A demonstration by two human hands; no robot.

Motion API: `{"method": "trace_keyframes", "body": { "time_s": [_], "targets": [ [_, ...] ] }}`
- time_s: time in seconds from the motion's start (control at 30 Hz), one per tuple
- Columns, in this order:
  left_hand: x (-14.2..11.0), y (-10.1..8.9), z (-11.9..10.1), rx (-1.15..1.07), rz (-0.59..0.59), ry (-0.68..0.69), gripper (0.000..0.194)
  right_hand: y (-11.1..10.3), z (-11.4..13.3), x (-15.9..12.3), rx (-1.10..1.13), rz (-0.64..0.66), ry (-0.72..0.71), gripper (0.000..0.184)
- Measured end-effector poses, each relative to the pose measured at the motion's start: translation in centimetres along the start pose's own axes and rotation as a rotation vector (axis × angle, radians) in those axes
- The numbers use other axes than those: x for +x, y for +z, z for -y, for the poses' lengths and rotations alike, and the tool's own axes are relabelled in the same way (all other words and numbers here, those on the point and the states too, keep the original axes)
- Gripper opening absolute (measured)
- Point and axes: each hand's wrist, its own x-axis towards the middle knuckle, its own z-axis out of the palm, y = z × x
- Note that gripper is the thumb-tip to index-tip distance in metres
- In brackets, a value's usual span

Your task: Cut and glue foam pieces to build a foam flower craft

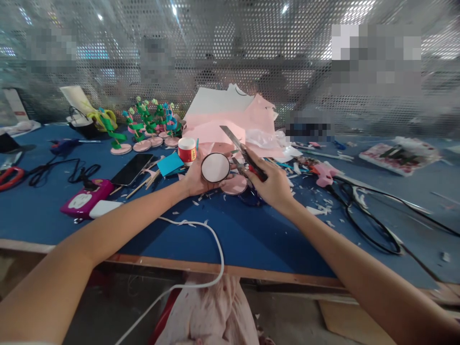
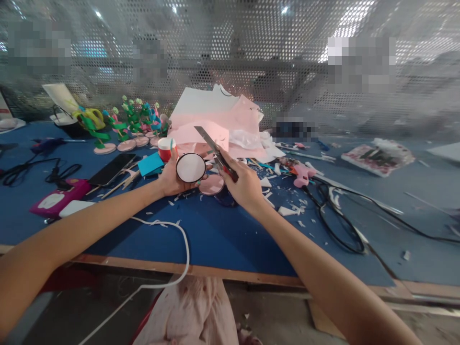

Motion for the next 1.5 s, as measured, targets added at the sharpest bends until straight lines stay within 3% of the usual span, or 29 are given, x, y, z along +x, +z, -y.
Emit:
{"method": "trace_keyframes", "body": {
  "time_s": [0.2,0.43,0.77,0.93,1.13,1.33,1.5],
  "targets": [
    [-0.2,0.5,-0.2,-0.041,-0.045,-0.015,0.096,-0.2,0.4,0.1,0.017,-0.028,0.028,0.053],
    [-0.4,0.9,-0.4,-0.093,-0.124,0.044,0.083,-0.4,0.4,0.1,0.045,-0.069,0.016,0.053],
    [-0.5,0.7,-0.3,-0.073,-0.047,0.034,0.067,-0.3,0.5,0.1,0.105,-0.084,0.029,0.053],
    [-0.2,0.3,0.2,0.019,0.005,0.163,0.042,0.1,0.1,0.3,0.253,-0.089,0.304,0.059],
    [0.0,-0.4,0.7,0.119,-0.058,0.260,0.048,-0.2,1.4,0.5,0.850,0.082,0.638,0.039],
    [-0.4,0.3,0.7,0.251,-0.150,0.279,0.083,-0.9,2.7,0.5,0.998,0.170,0.701,0.051],
    [-0.5,0.9,1.1,0.384,-0.112,0.394,0.086,-0.8,2.5,0.4,1.041,0.142,0.709,0.055]
  ]
}}
